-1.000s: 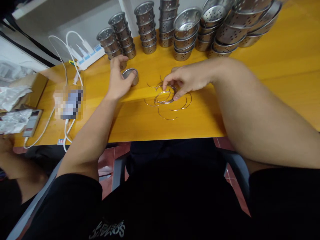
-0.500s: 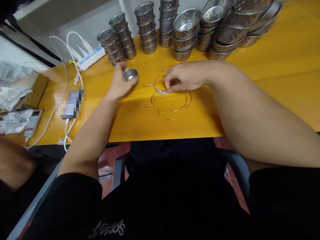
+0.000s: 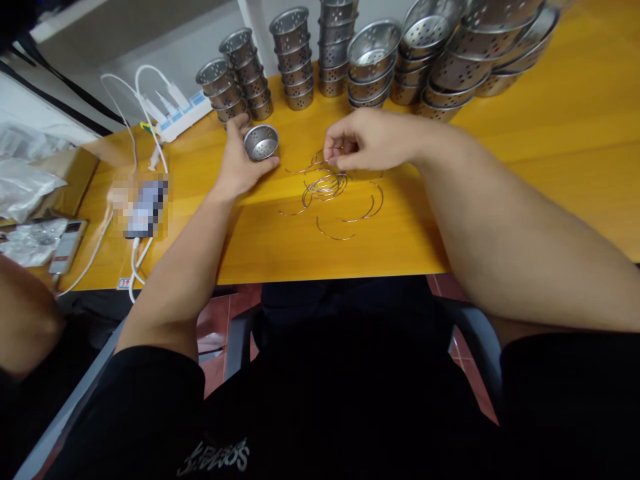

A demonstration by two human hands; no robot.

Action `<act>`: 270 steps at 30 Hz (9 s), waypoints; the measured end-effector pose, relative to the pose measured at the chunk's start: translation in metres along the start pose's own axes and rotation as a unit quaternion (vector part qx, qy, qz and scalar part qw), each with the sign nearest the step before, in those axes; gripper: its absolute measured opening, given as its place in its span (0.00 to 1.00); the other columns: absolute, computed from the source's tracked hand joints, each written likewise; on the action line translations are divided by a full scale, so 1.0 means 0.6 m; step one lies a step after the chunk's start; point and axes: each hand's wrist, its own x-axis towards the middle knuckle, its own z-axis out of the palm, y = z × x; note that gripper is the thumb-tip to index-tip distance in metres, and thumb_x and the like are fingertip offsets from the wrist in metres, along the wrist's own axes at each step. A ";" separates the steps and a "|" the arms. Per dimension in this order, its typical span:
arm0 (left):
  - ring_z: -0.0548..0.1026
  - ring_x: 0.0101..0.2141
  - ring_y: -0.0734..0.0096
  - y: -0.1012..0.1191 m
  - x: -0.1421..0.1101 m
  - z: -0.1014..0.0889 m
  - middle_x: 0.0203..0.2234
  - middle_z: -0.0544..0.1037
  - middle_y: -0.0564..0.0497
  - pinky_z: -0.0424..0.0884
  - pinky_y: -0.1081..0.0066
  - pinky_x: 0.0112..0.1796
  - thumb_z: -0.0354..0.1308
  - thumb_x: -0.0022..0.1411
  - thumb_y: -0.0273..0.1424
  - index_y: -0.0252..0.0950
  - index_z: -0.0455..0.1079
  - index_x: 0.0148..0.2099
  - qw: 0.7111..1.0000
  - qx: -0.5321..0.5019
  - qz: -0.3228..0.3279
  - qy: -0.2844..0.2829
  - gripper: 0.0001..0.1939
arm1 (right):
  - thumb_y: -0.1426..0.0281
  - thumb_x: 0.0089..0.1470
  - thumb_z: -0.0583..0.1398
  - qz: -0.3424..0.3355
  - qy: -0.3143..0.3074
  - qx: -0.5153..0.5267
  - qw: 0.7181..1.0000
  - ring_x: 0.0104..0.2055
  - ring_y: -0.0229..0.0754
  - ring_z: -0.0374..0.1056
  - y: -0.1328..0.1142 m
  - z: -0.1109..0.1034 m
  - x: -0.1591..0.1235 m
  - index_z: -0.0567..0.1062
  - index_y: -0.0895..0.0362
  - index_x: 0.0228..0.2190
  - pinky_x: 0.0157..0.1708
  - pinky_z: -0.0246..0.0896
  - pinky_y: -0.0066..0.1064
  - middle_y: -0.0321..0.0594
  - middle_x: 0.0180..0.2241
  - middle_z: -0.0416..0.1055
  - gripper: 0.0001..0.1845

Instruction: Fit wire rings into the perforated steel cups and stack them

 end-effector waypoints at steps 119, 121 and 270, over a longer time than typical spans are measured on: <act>0.87 0.63 0.49 0.035 -0.026 0.100 0.65 0.76 0.46 0.83 0.47 0.70 0.75 0.66 0.85 0.50 0.59 0.81 0.970 -0.086 0.207 -0.094 0.63 | 0.40 0.80 0.78 -0.008 0.334 0.042 0.941 0.33 0.53 0.75 -0.035 0.123 0.066 0.93 0.42 0.44 0.40 0.83 0.53 0.39 0.35 0.86 0.22; 0.86 0.63 0.49 0.040 -0.029 0.099 0.65 0.76 0.46 0.82 0.47 0.70 0.76 0.67 0.84 0.50 0.59 0.81 0.971 -0.087 0.201 -0.096 0.63 | 0.40 0.79 0.79 -0.010 0.334 0.060 0.941 0.35 0.54 0.76 -0.033 0.123 0.065 0.92 0.42 0.43 0.41 0.83 0.53 0.39 0.35 0.86 0.21; 0.30 0.98 0.65 -0.117 0.053 -0.081 0.92 0.68 0.54 0.40 0.35 0.94 0.59 0.65 0.91 0.65 0.56 0.90 0.996 0.055 -0.027 0.058 0.64 | 0.48 0.79 0.74 0.353 0.157 -0.309 0.869 0.53 0.69 0.87 -0.090 -0.051 -0.022 0.88 0.48 0.43 0.49 0.79 0.53 0.55 0.45 0.90 0.18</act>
